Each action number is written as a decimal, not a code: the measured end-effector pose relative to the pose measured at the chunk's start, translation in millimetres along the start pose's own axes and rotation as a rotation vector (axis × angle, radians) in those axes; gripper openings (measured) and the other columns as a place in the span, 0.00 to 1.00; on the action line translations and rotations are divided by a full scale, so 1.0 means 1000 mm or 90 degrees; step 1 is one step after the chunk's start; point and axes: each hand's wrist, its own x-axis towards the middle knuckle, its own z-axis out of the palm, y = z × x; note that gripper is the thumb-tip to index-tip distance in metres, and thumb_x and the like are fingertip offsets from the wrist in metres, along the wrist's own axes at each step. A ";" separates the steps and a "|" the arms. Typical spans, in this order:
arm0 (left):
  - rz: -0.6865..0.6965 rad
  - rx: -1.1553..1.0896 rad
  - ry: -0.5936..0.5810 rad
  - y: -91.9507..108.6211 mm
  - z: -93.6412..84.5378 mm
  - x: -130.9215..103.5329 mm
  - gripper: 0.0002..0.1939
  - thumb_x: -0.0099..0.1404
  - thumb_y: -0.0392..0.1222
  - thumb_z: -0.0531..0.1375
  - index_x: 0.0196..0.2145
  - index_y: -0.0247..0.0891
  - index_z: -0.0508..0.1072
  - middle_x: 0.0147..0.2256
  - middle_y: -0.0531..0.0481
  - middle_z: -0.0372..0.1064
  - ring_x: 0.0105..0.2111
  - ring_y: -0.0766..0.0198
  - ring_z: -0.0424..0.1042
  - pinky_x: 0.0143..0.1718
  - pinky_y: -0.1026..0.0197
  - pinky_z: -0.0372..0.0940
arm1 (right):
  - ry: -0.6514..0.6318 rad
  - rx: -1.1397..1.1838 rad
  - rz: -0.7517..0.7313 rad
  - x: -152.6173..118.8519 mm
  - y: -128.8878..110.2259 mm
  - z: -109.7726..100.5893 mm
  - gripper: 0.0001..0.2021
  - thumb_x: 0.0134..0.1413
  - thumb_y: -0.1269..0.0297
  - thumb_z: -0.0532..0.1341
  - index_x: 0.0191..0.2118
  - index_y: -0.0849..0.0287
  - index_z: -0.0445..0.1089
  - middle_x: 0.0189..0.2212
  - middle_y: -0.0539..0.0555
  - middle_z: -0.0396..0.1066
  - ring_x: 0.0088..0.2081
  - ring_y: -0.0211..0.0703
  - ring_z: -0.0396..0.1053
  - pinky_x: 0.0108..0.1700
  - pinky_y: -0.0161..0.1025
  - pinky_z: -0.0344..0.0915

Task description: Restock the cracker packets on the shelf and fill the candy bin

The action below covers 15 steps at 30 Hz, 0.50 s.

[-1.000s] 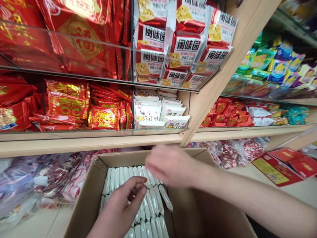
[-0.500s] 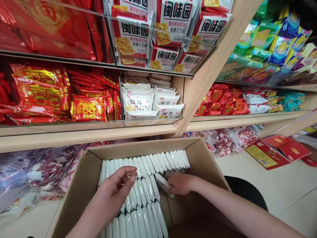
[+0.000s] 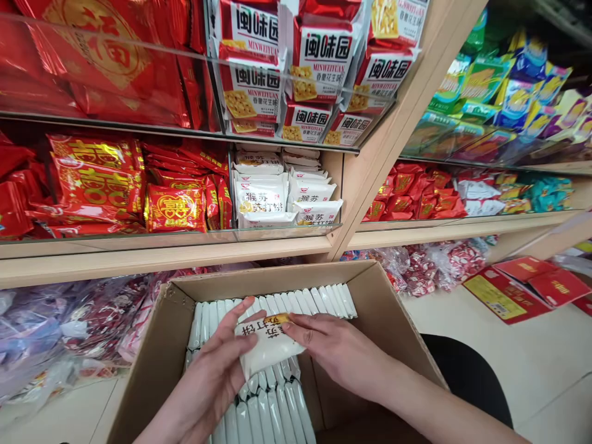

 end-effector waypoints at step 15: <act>0.129 0.012 -0.014 0.003 0.002 -0.012 0.35 0.50 0.47 0.65 0.55 0.50 0.57 0.43 0.51 0.72 0.42 0.56 0.69 0.39 0.62 0.65 | 0.115 0.685 0.231 0.021 -0.012 -0.004 0.12 0.44 0.66 0.62 0.39 0.56 0.66 0.33 0.49 0.66 0.26 0.29 0.63 0.27 0.30 0.64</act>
